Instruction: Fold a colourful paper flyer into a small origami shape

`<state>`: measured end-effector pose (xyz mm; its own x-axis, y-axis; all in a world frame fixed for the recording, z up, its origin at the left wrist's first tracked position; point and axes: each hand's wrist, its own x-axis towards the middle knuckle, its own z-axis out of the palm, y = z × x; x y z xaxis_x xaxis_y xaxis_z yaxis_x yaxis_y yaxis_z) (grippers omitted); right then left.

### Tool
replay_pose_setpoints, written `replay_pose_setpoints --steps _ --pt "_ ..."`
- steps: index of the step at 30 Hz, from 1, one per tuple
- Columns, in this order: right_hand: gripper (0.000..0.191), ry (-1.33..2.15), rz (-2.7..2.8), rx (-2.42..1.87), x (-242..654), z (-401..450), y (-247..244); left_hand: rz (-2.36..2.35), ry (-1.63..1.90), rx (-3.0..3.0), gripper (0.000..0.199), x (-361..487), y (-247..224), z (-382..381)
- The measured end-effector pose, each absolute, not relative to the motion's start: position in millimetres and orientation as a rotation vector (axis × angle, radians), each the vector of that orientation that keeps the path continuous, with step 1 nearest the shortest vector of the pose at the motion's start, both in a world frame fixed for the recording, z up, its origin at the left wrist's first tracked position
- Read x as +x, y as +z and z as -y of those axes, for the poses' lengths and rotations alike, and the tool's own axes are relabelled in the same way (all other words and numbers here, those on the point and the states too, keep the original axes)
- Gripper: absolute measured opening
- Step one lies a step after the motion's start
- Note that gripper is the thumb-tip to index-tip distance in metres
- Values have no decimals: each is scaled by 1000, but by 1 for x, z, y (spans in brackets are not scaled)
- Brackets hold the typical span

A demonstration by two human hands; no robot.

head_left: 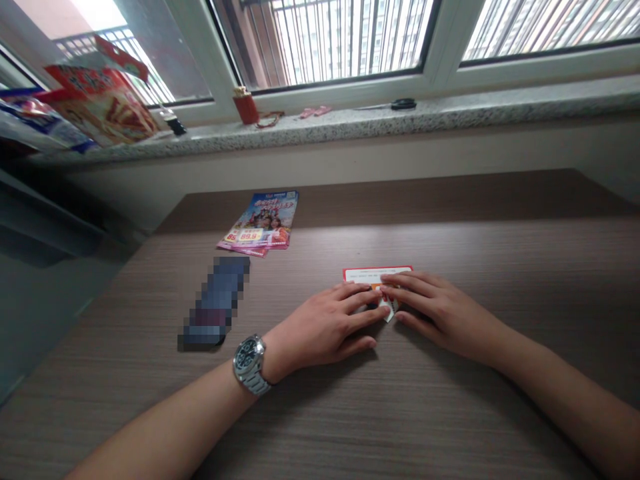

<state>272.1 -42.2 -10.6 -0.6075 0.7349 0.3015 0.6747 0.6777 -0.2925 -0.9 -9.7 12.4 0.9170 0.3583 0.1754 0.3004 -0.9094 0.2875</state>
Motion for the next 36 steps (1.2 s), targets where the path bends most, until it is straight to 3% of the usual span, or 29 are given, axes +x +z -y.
replay_pose_setpoints --steps 21,36 --pt "48 222 2486 -1084 277 42 -15 -508 335 2793 50 -5 13 9" --pt "41 226 2524 -1047 276 44 -12 -512 318 2807 49 -2 13 7"
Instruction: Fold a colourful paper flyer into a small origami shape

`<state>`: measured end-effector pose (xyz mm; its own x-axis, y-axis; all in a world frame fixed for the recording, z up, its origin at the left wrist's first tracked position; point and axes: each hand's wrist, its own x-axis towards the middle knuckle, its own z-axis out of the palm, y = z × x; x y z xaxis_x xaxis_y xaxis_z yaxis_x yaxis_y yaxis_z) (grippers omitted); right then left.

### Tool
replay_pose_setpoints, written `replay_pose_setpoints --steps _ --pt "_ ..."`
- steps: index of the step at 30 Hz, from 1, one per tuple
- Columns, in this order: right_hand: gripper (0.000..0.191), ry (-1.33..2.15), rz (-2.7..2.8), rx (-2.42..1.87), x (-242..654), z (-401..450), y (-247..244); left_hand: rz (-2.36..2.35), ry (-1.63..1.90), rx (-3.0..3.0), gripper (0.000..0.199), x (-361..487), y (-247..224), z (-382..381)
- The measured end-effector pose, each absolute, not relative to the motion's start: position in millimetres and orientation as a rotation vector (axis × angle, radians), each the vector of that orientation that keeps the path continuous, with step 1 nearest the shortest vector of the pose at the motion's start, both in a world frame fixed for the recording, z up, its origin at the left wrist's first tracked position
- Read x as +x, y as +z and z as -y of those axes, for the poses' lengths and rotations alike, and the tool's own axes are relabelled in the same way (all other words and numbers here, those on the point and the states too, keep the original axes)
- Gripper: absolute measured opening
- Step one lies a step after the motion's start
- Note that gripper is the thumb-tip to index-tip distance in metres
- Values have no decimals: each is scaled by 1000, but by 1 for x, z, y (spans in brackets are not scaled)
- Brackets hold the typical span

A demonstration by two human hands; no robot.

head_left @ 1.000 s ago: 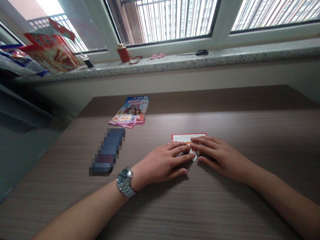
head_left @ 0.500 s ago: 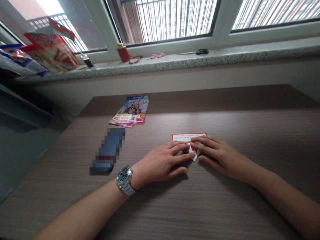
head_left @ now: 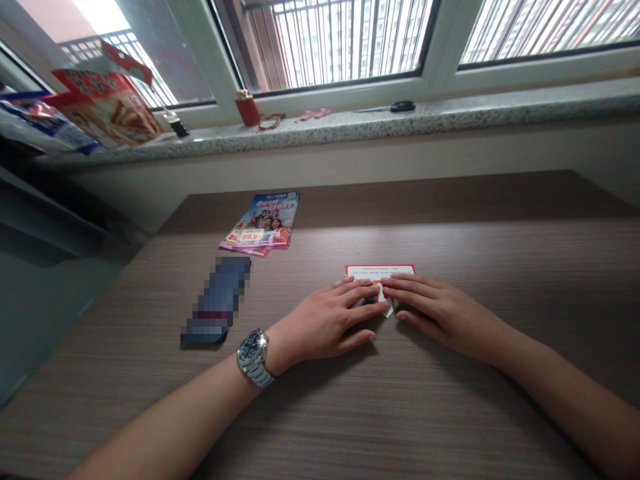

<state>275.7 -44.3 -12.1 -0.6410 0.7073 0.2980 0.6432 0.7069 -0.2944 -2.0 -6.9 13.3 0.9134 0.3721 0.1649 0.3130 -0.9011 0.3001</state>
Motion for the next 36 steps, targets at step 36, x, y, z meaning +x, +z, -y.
replay_pose_setpoints --steps 36 --pt "43 404 2507 -1102 274 46 -13 -516 205 2826 51 -7 19 10"
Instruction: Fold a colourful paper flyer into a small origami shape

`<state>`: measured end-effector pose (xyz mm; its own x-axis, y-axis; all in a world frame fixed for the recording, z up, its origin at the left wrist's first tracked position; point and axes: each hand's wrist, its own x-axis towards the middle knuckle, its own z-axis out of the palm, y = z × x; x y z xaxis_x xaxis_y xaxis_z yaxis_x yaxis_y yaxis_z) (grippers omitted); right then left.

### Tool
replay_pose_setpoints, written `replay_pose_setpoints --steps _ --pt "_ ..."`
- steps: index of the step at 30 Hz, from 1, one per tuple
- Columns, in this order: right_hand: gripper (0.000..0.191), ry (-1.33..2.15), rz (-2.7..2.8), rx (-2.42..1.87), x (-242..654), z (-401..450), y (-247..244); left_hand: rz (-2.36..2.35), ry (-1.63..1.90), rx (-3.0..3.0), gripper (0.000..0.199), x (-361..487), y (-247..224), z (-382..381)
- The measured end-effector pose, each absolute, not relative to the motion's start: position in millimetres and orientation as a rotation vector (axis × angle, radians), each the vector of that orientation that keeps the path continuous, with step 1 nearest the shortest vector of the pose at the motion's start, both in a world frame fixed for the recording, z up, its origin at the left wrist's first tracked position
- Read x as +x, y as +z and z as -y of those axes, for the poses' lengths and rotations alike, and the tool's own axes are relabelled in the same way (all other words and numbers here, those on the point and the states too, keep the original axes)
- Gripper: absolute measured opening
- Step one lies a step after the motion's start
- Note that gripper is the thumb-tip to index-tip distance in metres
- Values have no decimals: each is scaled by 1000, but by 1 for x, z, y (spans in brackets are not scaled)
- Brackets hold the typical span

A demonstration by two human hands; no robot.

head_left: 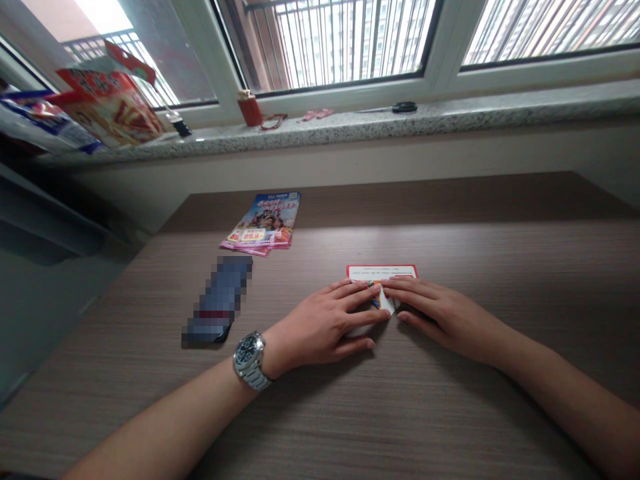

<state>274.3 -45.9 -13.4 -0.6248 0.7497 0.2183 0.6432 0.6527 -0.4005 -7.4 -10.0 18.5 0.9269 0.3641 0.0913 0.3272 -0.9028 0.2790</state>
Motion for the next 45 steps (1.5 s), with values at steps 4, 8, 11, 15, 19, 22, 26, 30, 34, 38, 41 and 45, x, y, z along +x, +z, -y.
replay_pose_setpoints --steps 4,8,11,15,19,22,26,30,34,38,41,45 --pt "42 387 2495 -1083 274 46 -12 -506 186 2824 52 -8 20 11" --pt "41 380 2497 -1065 274 47 -11 -508 196 2815 52 -8 20 11" --pt "41 350 2505 -1051 274 47 -11 -517 197 2808 51 -8 21 11" --pt "43 334 2501 -1035 273 46 -12 -510 200 2808 51 -9 22 12" --pt "43 332 2515 -1033 273 46 -13 -520 180 2810 52 -9 21 12" --pt "44 351 2511 -1037 273 46 -12 -535 182 2806 52 -9 20 12" --pt "45 387 2485 -1024 273 45 -10 -534 189 2803 53 -10 19 12" --pt "43 388 2489 -1039 274 46 -9 -525 205 2806 54 -11 20 12" --pt "45 393 2527 -1024 276 46 -10 -523 220 2794 53 -11 20 12" --pt "41 388 2540 -994 278 46 -12 -526 203 2785 52 -12 19 11" --pt "39 387 2524 -986 278 45 -12 -527 216 2773 51 -11 19 10" --pt "39 383 2511 -988 277 44 -11 -520 235 2754 53 -11 20 10"
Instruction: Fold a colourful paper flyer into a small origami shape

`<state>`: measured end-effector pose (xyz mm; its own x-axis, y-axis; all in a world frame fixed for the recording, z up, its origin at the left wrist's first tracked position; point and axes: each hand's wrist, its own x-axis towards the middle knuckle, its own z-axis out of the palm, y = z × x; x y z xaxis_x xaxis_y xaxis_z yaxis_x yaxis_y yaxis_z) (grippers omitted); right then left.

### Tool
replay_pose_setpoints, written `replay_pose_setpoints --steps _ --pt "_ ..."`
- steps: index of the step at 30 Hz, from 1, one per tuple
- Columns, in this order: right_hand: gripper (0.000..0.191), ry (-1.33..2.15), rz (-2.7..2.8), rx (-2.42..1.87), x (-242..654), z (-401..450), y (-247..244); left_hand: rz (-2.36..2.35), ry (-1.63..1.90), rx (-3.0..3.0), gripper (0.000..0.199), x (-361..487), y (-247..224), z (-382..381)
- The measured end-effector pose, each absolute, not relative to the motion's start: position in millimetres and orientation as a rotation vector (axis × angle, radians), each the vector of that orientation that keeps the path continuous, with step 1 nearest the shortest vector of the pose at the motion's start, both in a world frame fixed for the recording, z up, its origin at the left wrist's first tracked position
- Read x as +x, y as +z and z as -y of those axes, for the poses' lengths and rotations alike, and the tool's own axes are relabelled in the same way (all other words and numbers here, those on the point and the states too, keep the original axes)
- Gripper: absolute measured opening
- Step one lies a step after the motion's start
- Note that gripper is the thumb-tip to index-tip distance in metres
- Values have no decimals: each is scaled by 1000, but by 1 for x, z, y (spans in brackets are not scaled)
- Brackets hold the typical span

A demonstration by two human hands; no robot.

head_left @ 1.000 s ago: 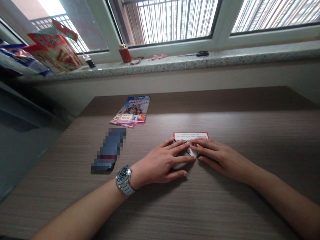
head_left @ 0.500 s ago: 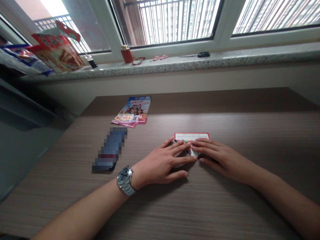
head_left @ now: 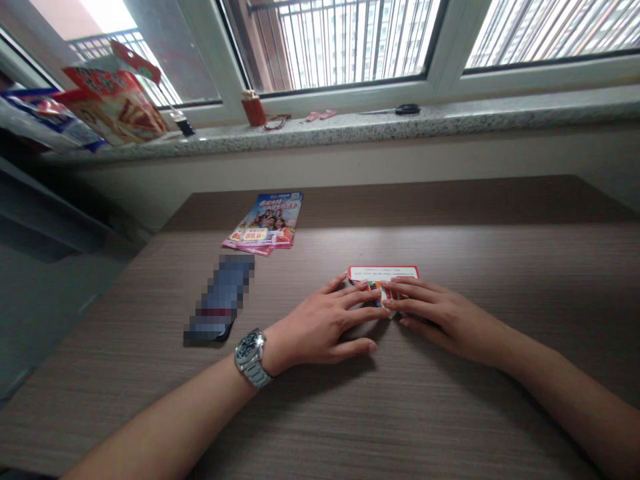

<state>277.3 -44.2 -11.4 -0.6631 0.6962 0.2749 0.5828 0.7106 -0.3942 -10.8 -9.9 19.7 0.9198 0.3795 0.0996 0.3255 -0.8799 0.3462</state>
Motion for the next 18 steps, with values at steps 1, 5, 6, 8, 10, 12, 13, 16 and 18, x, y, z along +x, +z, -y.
replay_pose_setpoints --steps 1,5,6,8,10,12,13,16,18 --pt "39 378 2511 -989 277 44 -11 -521 236 2752 54 -11 20 10" --pt "37 369 2479 -999 275 45 -11 -529 243 2758 51 -11 20 10" --pt "36 367 2468 -1002 274 45 -11 -535 245 2762 50 -11 19 10" --pt "32 357 2446 -1003 270 46 -11 -556 249 2769 50 -12 19 10" --pt "27 330 2416 -1017 266 46 -11 -587 251 2772 50 -12 19 10" --pt "22 302 2384 -1038 263 46 -12 -604 240 2773 51 -12 19 10" --pt "21 291 2369 -1047 262 46 -13 -607 231 2775 51 -12 19 10" --pt "19 272 2338 -1060 261 46 -16 -604 207 2782 50 -11 20 10" --pt "19 266 2322 -1076 260 46 -17 -599 209 2788 50 -11 20 10"
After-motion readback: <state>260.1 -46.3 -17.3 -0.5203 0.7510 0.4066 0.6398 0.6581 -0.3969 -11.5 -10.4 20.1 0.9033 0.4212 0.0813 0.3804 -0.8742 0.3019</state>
